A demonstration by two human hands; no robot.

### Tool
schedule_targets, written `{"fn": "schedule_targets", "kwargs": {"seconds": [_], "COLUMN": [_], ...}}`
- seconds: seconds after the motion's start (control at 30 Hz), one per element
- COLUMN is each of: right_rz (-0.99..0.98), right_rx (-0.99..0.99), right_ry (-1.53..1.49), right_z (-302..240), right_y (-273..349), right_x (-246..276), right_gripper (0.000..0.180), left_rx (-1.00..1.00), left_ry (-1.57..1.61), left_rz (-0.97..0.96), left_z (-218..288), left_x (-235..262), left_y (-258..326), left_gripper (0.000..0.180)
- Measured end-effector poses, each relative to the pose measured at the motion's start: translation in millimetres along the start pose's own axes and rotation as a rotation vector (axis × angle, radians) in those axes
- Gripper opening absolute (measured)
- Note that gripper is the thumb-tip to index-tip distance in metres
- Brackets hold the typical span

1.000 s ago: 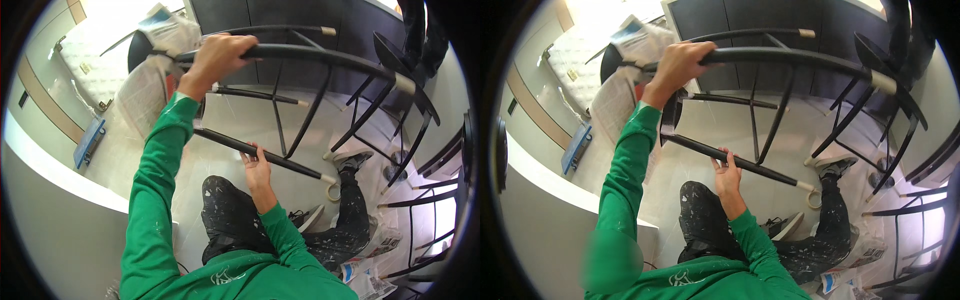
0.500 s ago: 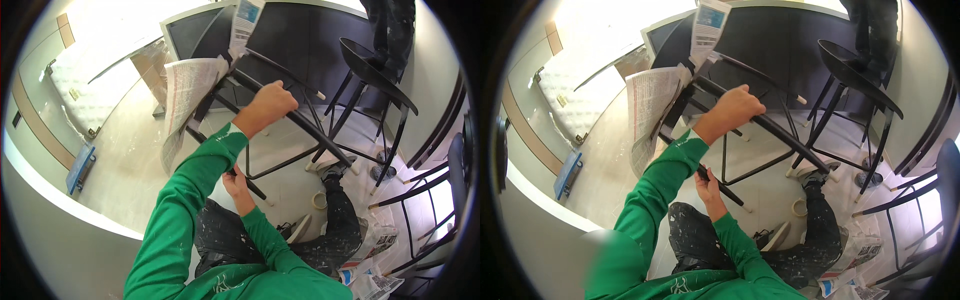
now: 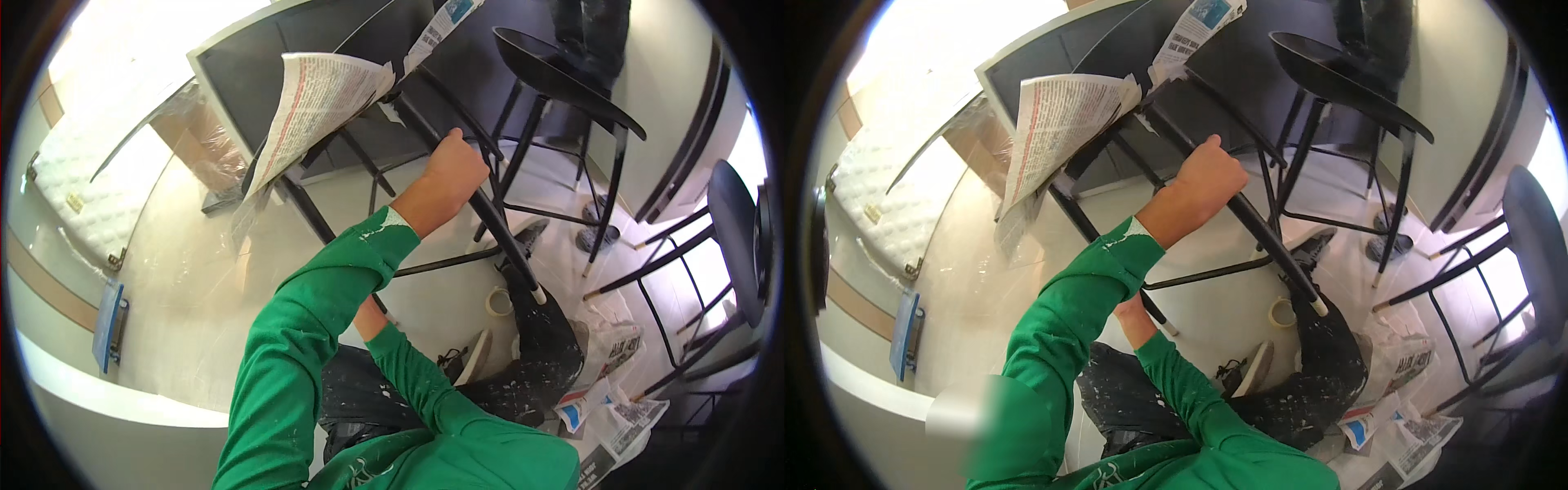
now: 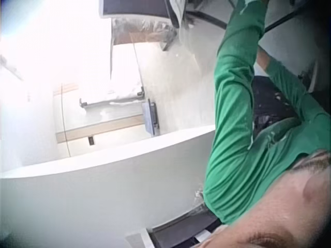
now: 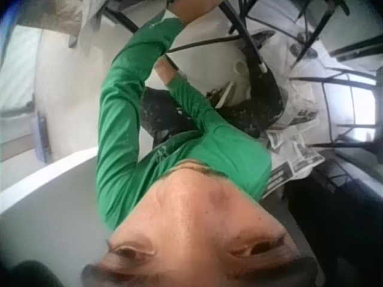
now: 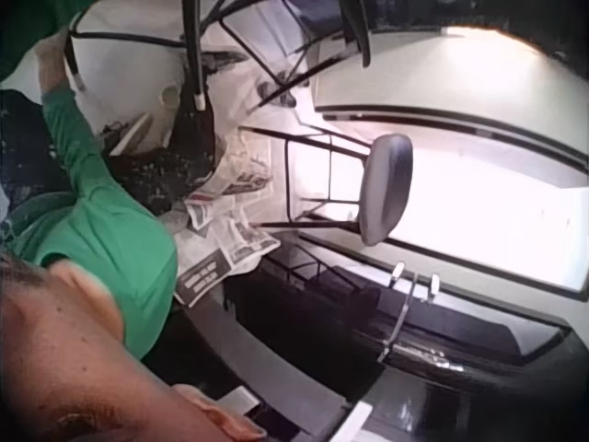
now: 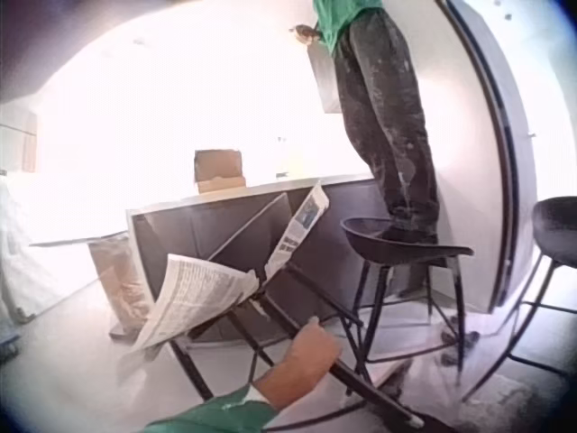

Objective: The person wraps the legs of a bar stool with newspaper and secures it with masking tape by hand while sitting on the floor.

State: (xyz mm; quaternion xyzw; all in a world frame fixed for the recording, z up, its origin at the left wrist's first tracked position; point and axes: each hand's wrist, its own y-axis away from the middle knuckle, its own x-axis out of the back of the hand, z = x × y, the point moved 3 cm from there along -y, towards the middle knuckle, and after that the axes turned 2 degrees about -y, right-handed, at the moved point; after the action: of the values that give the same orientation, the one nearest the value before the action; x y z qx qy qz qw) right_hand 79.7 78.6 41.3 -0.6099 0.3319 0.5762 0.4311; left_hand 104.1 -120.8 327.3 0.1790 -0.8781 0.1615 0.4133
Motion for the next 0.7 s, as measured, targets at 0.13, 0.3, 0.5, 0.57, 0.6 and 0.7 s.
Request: {"fn": "schedule_targets", "kwargs": {"seconds": [0.13, 0.3, 0.5, 0.57, 0.6, 0.7], "right_rz": [0.023, 0.04, 0.633, 0.604, 0.654, 0.735], "right_rx": [-0.04, 0.234, 1.385, 0.999, 0.994, 1.057], "right_ry": [0.1, 0.862, 2.313, 2.382, 2.362, 2.325], "right_z": [-17.3, -88.2, -249.4, -280.8, -292.4, -322.8], "right_y": [15.2, 106.9, 208.0, 187.7, 178.5, 170.9], "right_x": [-26.2, -69.7, -178.3, -153.3, -142.5, -130.9], "right_gripper": [0.04, 0.044, 0.052, 0.047, 0.042, 0.033], "left_rx": [-0.003, 0.025, 0.069, 0.042, 0.029, -0.023], "left_ry": [-0.018, -0.01, 0.022, -0.002, -0.025, 0.416], "left_rz": [0.054, 0.046, 0.112, 0.14, 0.159, 0.776], "left_z": [16.5, 23.2, 39.8, 47.8, 49.0, 56.6], "left_x": [2.3, -13.2, -13.4, -13.6, -12.2, -3.5], "left_y": [-21.9, -20.7, -27.1, -29.5, -28.9, 6.4], "left_gripper": [0.011, 0.013, 0.01, 0.01, 0.01, 0.025]}}
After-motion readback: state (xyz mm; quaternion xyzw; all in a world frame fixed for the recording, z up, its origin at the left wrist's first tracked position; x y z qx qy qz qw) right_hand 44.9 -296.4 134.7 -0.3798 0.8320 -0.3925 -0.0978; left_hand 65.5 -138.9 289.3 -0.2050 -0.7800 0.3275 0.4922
